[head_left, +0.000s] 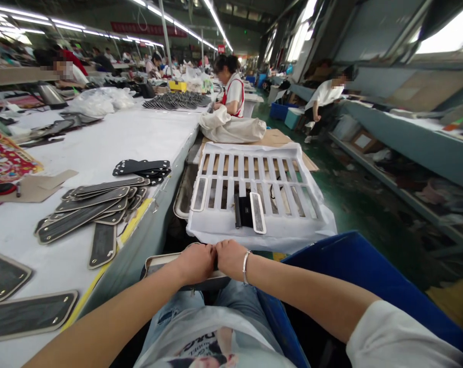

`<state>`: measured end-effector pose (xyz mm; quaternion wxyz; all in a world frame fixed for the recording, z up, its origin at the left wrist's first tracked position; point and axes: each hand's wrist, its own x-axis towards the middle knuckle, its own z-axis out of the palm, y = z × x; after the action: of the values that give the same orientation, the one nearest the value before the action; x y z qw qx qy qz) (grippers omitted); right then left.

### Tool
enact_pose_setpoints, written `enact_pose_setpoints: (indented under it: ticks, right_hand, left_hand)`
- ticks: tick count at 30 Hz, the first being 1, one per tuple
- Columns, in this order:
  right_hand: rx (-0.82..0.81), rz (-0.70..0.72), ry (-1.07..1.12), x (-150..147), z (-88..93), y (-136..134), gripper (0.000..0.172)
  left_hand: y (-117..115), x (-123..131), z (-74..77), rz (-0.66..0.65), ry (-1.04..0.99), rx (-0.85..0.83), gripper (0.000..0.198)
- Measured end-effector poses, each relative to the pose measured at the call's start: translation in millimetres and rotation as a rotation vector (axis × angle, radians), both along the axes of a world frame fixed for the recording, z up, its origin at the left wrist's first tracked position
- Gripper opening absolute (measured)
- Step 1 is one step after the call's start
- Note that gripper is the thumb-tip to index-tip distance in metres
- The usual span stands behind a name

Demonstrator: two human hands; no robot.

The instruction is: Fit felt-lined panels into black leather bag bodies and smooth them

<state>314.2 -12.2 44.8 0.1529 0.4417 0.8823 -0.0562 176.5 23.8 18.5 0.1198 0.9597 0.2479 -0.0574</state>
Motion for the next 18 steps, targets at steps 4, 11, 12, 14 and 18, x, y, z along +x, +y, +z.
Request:
enact_pose_setpoints:
  ticks: [4,11,12,14,18]
  right_hand:
    - [-0.032,-0.084,0.048,-7.6,5.5,4.1,0.019]
    - [-0.124,-0.287,0.323,35.9,2.9,46.4,0.035]
    - [-0.153,-0.331,0.369,39.0,-2.3,49.0,0.037]
    - [-0.226,-0.397,0.461,40.1,-14.2,50.2,0.036]
    - [-0.367,-0.468,0.612,33.3,-29.3,48.5,0.034]
  left_hand:
    - [-3.0,-2.1,5.0,0.033,0.005,-0.023,0.03]
    - [36.5,-54.0,27.6,0.143,-0.14,-0.225,0.035]
    - [39.5,-60.1,26.3,0.171,-0.17,-0.275,0.035]
    - [41.6,-67.3,19.9,0.204,-0.215,-0.333,0.035]
    - [37.2,-68.5,4.0,0.162,-0.225,-0.256,0.035]
